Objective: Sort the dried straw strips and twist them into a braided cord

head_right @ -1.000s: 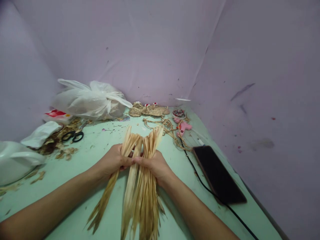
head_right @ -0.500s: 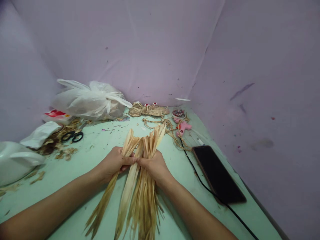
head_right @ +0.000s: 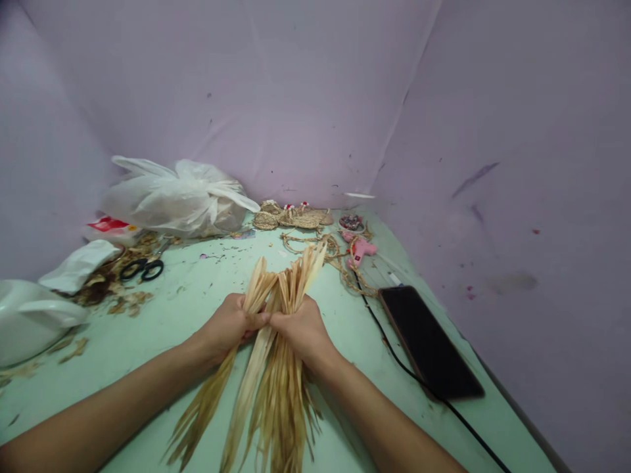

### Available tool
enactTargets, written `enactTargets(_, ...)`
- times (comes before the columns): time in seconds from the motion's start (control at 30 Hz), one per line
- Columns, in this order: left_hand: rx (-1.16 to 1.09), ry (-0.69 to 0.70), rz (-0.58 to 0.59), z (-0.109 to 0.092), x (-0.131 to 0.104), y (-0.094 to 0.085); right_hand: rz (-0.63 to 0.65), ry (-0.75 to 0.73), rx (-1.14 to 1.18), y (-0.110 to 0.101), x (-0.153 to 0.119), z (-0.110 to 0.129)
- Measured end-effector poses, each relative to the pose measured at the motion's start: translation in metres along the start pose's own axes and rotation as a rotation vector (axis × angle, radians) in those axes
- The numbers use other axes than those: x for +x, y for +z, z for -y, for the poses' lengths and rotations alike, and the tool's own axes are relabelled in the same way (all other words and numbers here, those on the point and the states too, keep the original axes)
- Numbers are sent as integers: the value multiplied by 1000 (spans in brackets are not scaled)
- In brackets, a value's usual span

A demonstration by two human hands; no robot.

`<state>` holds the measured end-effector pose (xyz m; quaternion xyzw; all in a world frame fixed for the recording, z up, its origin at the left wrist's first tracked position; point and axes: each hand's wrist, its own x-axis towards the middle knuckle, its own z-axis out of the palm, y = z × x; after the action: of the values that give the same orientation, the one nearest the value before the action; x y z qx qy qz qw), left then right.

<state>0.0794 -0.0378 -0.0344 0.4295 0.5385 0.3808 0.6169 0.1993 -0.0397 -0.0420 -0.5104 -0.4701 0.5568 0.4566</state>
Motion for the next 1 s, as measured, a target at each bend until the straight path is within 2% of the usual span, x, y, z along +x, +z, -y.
enactTargets(0.13,21,-17,15,-2,-1,-1,-11,4,-53,-4,4,-2)
enactTargets(0.3,50,-8,55,-16,3,-18,-151,18,-86,-20,19,-8)
enactTargets(0.4,-22,37,11,-40,5,-39,-226,104,-65,-33,30,-9)
enactTargets(0.6,-263,125,-174,-100,-10,-100,-380,104,11,-59,47,-9)
enactTargets(0.67,-294,197,-110,-111,-15,-116,-399,83,9,-64,49,-9)
enactTargets(0.73,-307,254,-83,-115,-16,-123,-384,63,31,-66,49,-7)
enactTargets(0.8,-293,221,-120,-109,-13,-117,-325,88,108,-63,46,-4)
enactTargets(0.87,-261,95,-172,-95,-6,-97,-219,156,231,-56,40,1)
enactTargets(0.93,-233,-62,-94,-74,0,-70,-78,266,374,-45,32,5)
enactTargets(1.0,-210,-127,-32,-50,3,-42,66,375,495,-32,22,8)
